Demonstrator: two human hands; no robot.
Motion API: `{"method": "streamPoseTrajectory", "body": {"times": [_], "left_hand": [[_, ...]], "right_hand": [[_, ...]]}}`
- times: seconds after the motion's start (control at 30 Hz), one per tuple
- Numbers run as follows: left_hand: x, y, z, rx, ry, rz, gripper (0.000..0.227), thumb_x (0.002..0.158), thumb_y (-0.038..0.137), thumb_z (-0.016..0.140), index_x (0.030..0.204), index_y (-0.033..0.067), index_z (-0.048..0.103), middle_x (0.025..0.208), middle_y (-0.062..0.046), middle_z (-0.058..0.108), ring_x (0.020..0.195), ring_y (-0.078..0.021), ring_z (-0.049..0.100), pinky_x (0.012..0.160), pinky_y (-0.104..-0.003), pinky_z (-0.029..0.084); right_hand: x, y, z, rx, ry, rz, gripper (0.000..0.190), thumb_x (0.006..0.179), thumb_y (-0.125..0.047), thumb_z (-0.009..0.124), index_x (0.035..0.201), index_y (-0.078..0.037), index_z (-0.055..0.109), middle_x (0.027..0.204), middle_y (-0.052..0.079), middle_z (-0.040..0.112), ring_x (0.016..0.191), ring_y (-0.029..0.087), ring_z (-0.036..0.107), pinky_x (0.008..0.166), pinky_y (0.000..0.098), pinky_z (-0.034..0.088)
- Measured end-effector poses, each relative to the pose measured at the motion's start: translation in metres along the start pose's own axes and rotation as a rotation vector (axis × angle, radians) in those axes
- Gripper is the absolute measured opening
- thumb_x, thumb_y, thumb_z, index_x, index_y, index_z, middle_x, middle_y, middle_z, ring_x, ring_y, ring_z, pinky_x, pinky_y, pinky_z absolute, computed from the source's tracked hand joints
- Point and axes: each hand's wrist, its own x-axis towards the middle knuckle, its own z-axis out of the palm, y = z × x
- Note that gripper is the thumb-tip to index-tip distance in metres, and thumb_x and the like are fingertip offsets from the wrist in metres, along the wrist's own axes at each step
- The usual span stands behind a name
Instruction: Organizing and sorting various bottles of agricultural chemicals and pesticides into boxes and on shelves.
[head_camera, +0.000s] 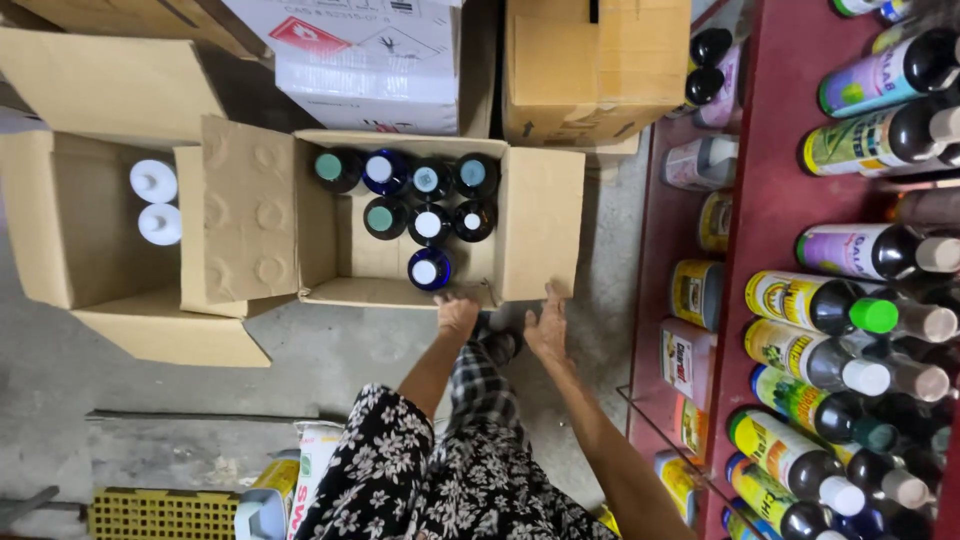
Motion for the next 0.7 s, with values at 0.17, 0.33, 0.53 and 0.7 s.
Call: {"method": "streamPoseTrajectory", "body": {"times": [0.17,0.33,0.53,0.7], "left_hand": [[-0.003,0.006,0.035,0.027,0.185,-0.030,0.042,0.096,0.022,0.053,0.132,0.0038,0.064,0.124,-0.020,0.069,0.119,-0.0442,0.057,0.099,-0.072,0.036],[-0.011,0.008,0.053,0.093,0.438,-0.053,0.048,0.091,0.022,0.052,0.134,0.0023,0.060,0.134,-0.026,0.062,0.123,-0.0453,0.056,0.103,-0.071,0.035],[0.012,-0.019,0.065,0.086,0.319,0.161,0.050,0.100,0.025,0.055,0.142,-0.0029,0.056,0.134,-0.030,0.061,0.128,-0.0502,0.055,0.111,-0.068,0.035],[0.004,-0.072,0.040,-0.325,0.056,0.396,0.036,0.093,0.028,0.061,0.119,0.0042,0.070,0.110,-0.021,0.073,0.107,-0.0398,0.067,0.093,-0.065,0.049]], "right_hand": [[-0.005,-0.015,0.014,0.001,-0.050,0.031,0.072,0.086,-0.003,0.069,0.151,-0.001,0.037,0.138,0.030,0.051,0.122,0.043,0.061,0.100,0.0485,0.050],[-0.010,-0.010,0.027,-0.006,-0.047,0.054,0.071,0.085,-0.003,0.068,0.150,-0.002,0.039,0.138,0.030,0.051,0.120,0.042,0.062,0.099,0.0471,0.052],[0.004,-0.035,0.052,-0.017,0.034,0.040,0.060,0.083,-0.004,0.068,0.141,-0.002,0.051,0.140,0.026,0.052,0.117,0.042,0.062,0.099,0.0454,0.053],[0.006,-0.072,0.118,-0.099,0.162,-0.058,0.066,0.065,-0.017,0.079,0.123,0.001,0.056,0.120,0.027,0.055,0.109,0.046,0.056,0.092,0.0501,0.049]]}}
